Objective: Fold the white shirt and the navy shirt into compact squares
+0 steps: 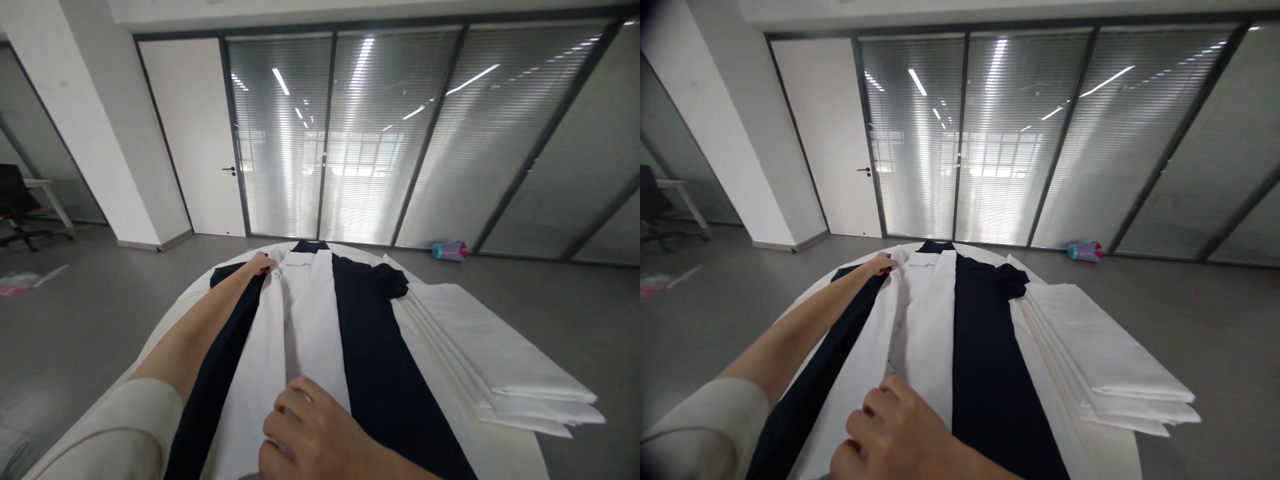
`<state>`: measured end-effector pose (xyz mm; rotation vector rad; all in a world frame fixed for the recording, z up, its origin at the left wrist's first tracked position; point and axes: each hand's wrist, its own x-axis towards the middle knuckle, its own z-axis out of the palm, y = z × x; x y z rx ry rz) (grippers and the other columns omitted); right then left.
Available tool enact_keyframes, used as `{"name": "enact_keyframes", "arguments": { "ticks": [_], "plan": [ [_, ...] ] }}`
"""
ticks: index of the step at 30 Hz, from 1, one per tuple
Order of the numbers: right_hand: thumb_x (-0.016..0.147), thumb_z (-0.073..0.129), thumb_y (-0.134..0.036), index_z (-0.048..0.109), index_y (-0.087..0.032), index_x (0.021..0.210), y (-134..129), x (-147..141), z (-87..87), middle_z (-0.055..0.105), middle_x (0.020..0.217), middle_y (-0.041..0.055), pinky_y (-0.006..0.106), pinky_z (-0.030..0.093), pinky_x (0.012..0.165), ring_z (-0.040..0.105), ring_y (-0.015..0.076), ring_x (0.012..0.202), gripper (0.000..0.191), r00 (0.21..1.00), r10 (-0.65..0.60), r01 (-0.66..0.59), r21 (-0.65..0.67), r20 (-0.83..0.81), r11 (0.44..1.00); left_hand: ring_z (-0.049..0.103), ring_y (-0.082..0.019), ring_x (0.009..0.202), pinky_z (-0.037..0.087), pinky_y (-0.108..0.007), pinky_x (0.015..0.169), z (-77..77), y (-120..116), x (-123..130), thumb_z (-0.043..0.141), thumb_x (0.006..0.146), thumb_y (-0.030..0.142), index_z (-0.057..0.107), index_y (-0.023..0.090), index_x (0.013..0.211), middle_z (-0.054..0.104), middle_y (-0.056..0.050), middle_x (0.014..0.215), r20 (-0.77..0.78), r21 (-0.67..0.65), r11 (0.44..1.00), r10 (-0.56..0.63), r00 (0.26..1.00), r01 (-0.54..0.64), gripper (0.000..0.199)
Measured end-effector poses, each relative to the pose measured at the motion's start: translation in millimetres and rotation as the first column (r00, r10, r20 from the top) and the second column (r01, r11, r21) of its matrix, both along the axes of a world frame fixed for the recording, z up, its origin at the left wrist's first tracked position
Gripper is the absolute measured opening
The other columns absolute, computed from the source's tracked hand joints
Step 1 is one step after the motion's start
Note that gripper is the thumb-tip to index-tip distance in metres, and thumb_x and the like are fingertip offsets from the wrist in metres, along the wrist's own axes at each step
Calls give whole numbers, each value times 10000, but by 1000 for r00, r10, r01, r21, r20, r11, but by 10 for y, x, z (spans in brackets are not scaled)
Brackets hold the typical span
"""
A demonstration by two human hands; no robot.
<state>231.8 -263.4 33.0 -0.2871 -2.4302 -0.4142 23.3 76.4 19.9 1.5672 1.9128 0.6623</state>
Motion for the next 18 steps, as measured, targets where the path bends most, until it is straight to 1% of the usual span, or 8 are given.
{"name": "enact_keyframes", "arguments": {
  "ticks": [2,4,7,10,13,15,18],
  "plan": [
    [860,634,-154,461,-212,663,-10,26,-151,539,629,-30,303,330,596,448,143,612,268,998,-15,14,-14,-54,1000,599,-166,554,398,-228,490,-50,76,85,731,722,246,607,132,764,577,-26,563,-44,52,998,27,999,-25,174],
    [864,628,-145,454,-210,647,-12,40,-284,556,620,-38,288,320,571,453,132,604,286,997,-30,25,-64,-73,998,664,-210,699,445,-237,562,-93,142,177,713,728,222,632,130,802,649,-67,669,-90,119,992,43,995,-32,143],
    [904,607,-172,488,-211,655,-9,58,-391,598,639,-42,261,361,569,496,111,618,279,992,-26,5,-171,-121,985,688,-261,930,488,-263,703,-124,231,348,682,738,173,673,131,895,718,-126,894,-147,213,977,40,988,-7,163],
    [938,604,-230,552,-202,695,-14,95,-372,597,613,-35,224,415,587,531,89,614,251,983,-18,-32,-269,-181,962,676,-275,1027,497,-287,805,-141,298,553,656,752,140,700,130,948,715,-158,1047,-195,263,964,9,981,44,201],
    [954,613,-278,589,-194,741,-20,159,-307,593,593,-32,214,442,603,550,88,596,230,984,-34,-29,-345,-175,938,668,-281,1059,494,-306,872,-198,325,747,644,786,158,709,121,985,681,-185,1135,-240,273,957,-25,970,92,213],
    [964,597,-281,589,-200,739,-16,206,-286,587,573,-38,216,444,597,543,88,572,239,983,-25,-43,-361,-181,932,661,-293,1074,492,-327,898,-265,317,851,649,817,211,703,120,1011,642,-201,1200,-264,269,956,-41,964,114,221],
    [978,558,-262,589,-209,723,5,260,-320,575,556,-40,213,441,582,513,90,548,263,987,-7,-51,-355,-160,933,651,-322,1090,489,-365,910,-371,288,950,656,845,283,690,121,1007,592,-215,1258,-293,262,956,-50,955,131,232]
  ]
}}
